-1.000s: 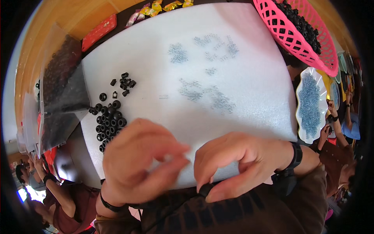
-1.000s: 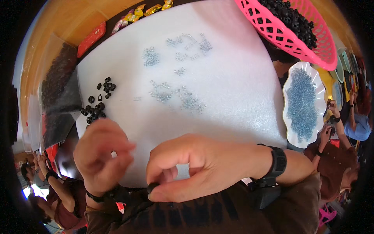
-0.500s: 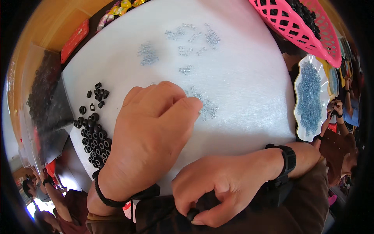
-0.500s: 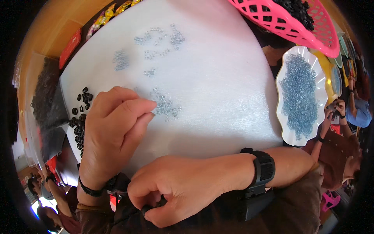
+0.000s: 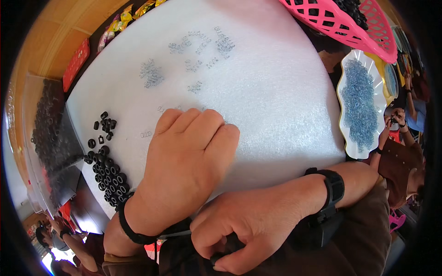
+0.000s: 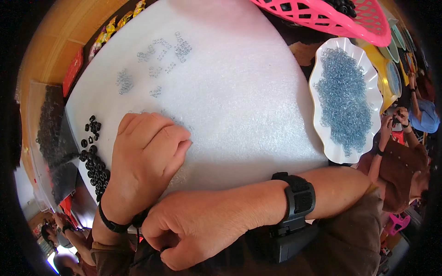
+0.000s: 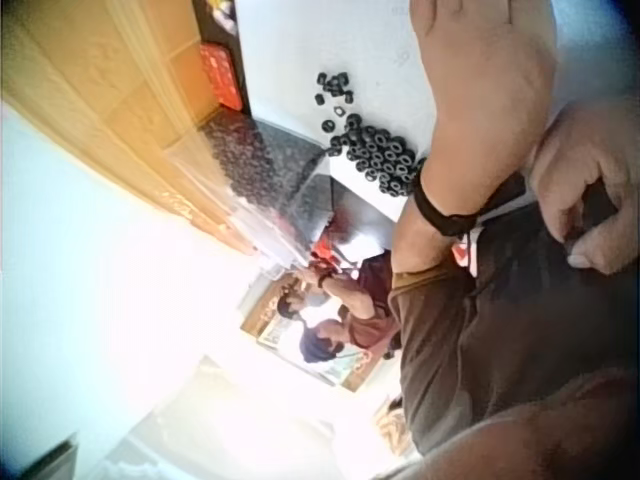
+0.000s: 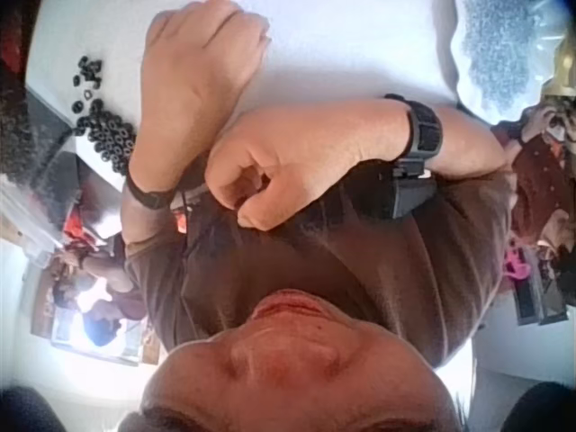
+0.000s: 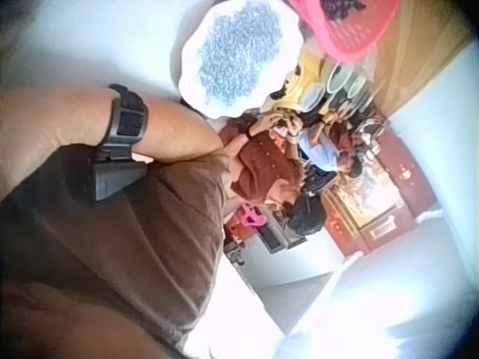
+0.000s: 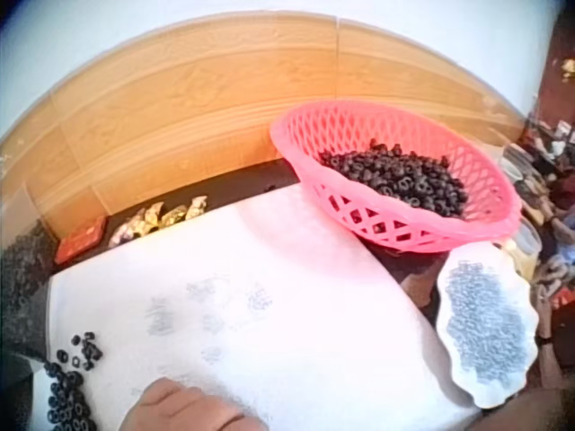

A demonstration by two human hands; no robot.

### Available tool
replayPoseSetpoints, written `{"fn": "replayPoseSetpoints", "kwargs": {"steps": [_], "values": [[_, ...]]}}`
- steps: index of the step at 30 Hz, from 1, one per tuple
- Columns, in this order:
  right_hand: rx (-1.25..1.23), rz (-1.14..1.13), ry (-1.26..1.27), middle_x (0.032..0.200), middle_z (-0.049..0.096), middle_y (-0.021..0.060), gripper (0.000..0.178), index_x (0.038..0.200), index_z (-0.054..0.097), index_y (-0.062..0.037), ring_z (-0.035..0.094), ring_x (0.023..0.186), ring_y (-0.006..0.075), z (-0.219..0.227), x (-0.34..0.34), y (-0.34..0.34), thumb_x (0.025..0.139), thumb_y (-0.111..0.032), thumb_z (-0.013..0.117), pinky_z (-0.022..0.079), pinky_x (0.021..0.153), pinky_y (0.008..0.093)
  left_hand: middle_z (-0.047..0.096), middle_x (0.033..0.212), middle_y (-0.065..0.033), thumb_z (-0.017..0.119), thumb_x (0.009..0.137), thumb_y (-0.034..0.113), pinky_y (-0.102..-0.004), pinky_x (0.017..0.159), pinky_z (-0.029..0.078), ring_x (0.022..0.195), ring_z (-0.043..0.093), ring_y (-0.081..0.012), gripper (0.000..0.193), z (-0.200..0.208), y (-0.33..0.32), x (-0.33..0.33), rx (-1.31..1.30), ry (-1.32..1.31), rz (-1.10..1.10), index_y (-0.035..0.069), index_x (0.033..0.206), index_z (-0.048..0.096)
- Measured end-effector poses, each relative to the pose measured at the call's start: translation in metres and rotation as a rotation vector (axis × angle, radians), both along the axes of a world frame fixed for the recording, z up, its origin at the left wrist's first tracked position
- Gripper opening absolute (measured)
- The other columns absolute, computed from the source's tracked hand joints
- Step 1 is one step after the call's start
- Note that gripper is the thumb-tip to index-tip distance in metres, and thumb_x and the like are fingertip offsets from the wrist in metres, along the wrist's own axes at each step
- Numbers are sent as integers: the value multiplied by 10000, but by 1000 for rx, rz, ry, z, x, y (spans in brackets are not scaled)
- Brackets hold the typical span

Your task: Manually assemble small plastic components by inserting a silver bead into a black rubber or plastic sleeve.

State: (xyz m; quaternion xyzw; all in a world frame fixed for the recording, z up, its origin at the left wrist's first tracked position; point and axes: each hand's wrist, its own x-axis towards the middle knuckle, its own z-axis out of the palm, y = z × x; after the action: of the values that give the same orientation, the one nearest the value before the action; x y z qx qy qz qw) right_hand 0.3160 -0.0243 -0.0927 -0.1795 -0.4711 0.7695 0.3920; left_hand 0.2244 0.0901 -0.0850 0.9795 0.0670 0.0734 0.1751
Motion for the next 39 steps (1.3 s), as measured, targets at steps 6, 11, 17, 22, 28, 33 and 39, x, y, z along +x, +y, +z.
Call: {"fn": "replayPoseSetpoints", "kwargs": {"steps": [6, 11, 17, 22, 28, 33, 39], "values": [[-103, -128, 83, 640, 522, 28, 159, 757, 535, 0, 474, 591, 103, -2, -6, -2, 774, -145, 597, 378, 532, 256, 533, 706, -43, 663, 635, 7, -307, 614, 389, 641, 525, -192, 175, 4, 4, -11, -165, -229, 168, 46, 792, 596], [-201, -226, 133, 701, 519, -39, 132, 833, 577, -35, 460, 661, 29, -3, 2, 3, 859, -162, 601, 375, 579, 197, 573, 745, -48, 624, 736, -31, -226, 676, 402, 687, 528, -118, 97, 22, 11, -37, -686, -173, 485, -10, 830, 632], [-545, -522, 260, 836, 602, -3, 192, 989, 610, -40, 513, 743, 43, 1, 8, 13, 890, -205, 603, 427, 685, 193, 562, 769, -37, 620, 769, -8, -229, 662, 378, 729, 497, -102, 68, 29, 13, -64, -1175, -260, 592, -7, 836, 633], [-549, -558, 218, 842, 610, 18, 225, 1017, 607, -33, 541, 746, 73, 0, 7, 15, 892, -220, 598, 452, 693, 218, 557, 755, -42, 648, 751, -9, -226, 633, 378, 688, 494, -105, 87, 32, 12, -67, -1016, -317, 499, -1, 837, 637], [-555, -563, 258, 861, 615, 25, 238, 1040, 606, -26, 553, 753, 80, 1, 6, 15, 888, -210, 602, 464, 709, 229, 560, 729, -51, 679, 718, -29, -228, 527, 387, 612, 510, -109, 132, 33, 11, -66, -771, -374, 402, 15, 835, 637], [-554, -556, 218, 886, 627, 39, 241, 1055, 606, -18, 557, 770, 84, 3, 5, 14, 885, -188, 604, 466, 713, 230, 527, 756, -62, 649, 721, 32, -238, 602, 356, 674, 476, -132, 96, 40, 1, -62, -689, -342, 486, -2, 806, 621], [-534, -610, 202, 895, 625, 61, 228, 1044, 603, 2, 556, 778, 100, 4, 3, 11, 877, -153, 608, 466, 716, 240, 537, 740, -66, 706, 633, 0, -290, 536, 352, 600, 480, -181, 238, 25, -1, -63, -141, -451, 288, 28, 858, 634]]}}
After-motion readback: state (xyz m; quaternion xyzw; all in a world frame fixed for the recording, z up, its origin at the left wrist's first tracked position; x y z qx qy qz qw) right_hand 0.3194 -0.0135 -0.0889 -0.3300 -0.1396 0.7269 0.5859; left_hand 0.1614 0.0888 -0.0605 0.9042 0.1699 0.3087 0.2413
